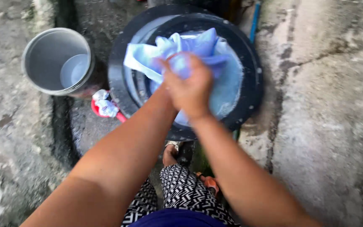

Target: The person washes a light blue shirt by hand in a basin of soapy water, scrubbing the fabric against itself and using a blue bar of soap. They repeatedly dunk, rub, and wring the shirt to clean it.

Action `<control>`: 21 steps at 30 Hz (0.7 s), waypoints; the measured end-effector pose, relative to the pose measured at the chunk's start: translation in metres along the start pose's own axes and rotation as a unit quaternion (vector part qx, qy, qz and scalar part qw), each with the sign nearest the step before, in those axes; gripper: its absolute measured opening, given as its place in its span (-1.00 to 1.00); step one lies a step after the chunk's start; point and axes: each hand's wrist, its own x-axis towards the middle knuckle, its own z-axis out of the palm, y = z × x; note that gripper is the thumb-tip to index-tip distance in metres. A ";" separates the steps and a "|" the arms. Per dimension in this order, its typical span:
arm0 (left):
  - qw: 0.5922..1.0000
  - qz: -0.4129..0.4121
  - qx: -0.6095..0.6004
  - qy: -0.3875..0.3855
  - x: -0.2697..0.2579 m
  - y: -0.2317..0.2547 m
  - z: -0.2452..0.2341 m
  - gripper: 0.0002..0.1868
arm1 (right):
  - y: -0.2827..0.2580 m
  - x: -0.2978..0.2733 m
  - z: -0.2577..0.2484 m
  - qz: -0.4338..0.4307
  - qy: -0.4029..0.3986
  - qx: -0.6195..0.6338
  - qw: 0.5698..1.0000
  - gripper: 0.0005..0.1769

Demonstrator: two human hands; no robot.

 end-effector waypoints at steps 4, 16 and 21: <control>0.977 0.012 -0.090 -0.194 0.030 -0.019 -0.009 -0.20 | 0.033 0.025 -0.018 -0.069 0.035 -0.116 0.990 -0.79; 0.555 0.211 0.804 0.021 -0.012 0.010 0.047 -0.74 | 0.072 0.030 -0.012 -0.056 0.075 -0.142 0.985 -0.74; 0.989 -0.004 0.142 -0.030 -0.051 0.024 0.040 -0.77 | 0.061 0.055 -0.035 0.302 0.061 -0.185 0.933 -0.35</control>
